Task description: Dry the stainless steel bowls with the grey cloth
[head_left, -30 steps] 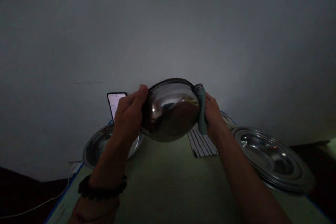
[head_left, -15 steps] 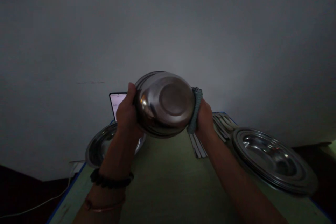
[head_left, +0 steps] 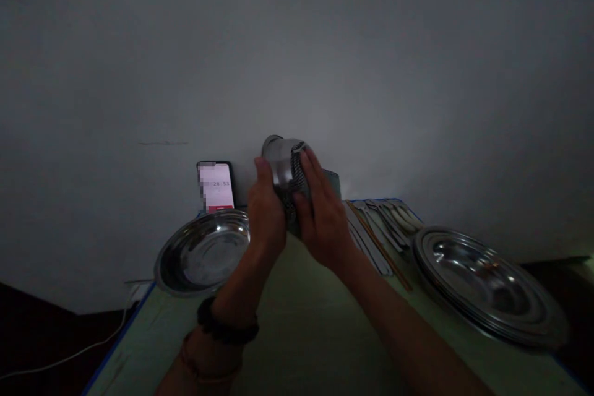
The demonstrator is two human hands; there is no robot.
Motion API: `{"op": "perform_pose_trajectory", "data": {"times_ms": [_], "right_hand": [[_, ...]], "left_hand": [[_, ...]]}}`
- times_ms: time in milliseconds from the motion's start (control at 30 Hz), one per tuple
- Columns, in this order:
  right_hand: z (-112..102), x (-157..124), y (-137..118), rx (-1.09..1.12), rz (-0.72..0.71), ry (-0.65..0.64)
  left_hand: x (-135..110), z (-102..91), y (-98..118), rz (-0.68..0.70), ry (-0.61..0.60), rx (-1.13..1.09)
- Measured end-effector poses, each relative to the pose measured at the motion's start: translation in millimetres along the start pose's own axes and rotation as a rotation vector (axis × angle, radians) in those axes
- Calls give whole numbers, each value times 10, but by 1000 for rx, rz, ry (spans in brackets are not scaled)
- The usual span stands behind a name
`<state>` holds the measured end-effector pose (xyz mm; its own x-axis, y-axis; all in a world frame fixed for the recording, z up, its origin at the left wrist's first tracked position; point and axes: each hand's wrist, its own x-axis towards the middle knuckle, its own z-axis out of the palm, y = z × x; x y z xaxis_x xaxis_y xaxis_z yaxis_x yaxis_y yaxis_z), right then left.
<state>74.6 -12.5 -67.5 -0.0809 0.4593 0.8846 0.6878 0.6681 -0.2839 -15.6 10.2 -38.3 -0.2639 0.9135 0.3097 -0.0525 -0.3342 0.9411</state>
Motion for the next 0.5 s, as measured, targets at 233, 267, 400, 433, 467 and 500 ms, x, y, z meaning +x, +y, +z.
{"op": "perform_pose_trajectory", "data": {"times_ms": [233, 267, 400, 433, 467, 500], "right_hand": [[-154, 82, 432, 185, 252, 59], [-117, 56, 438, 180, 254, 63], [31, -16, 235, 88, 103, 64], [32, -9, 164, 55, 57, 55], [11, 9, 103, 27, 19, 45], [-32, 37, 60, 1, -9, 36]], "left_hand": [[-103, 68, 103, -8, 68, -91], [-87, 63, 117, -15, 101, -109], [-21, -5, 129, -38, 94, -28], [-21, -19, 124, -17, 60, 38], [-32, -26, 117, 13, 18, 100], [-52, -25, 111, 46, -35, 146]]}}
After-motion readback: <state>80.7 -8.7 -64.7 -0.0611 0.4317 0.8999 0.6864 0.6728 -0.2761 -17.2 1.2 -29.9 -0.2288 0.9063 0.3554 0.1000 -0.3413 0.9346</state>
